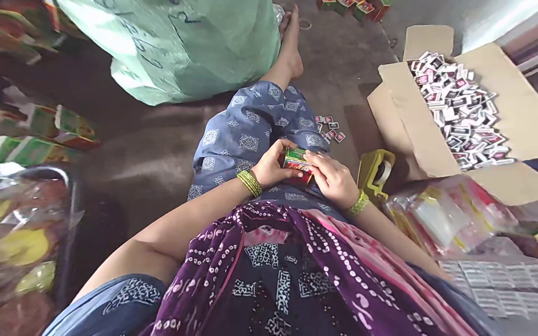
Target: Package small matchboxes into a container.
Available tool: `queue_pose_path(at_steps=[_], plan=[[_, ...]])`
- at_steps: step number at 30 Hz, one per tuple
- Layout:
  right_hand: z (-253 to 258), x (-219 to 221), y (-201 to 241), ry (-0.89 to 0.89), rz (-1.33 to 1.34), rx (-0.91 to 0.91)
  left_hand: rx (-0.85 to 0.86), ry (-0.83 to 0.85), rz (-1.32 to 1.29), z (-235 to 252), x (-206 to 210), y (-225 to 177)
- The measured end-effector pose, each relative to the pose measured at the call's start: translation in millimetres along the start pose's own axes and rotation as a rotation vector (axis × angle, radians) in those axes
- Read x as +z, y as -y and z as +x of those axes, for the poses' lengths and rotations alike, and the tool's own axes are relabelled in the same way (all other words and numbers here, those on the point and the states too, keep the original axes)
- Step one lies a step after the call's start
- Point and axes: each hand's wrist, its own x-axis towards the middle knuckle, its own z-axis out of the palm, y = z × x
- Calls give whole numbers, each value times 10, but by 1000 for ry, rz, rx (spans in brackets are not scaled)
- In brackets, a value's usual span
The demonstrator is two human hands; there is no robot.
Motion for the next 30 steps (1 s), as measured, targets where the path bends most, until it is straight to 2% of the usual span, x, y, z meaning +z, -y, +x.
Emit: queue_pose_path(at_steps=[2,5,9,11,14,17,20,27,30], plan=[[-2,-58,-20,25,161,81,145,8,94,11,-20,18],[-117,-291,-181,1,313,307,178,-29,128,11,-50,-16],[-596,-797,-659,-132,53,813,145,-63,125,-38,-101,-42],[-876,-1072,-874,-63,-95,1070,152,-55,109,-20,-102,-45],[-1205,-1326,-1001,172,-200,1349,155,-39,89,23,-78,-21],[-1480,-1274,-1098,192,-81,1427,128,-34,68,35,-76,-6],[-1641,-1121,-1164,31,117,1467,119,-39,60,18,-80,-8],[-1542,-1088,-1192,-74,111,1596,122,-46,53,-10,-89,-19],[-1550,-1118,-1160,-245,327,1624,118,-45,51,-6,-81,-20]])
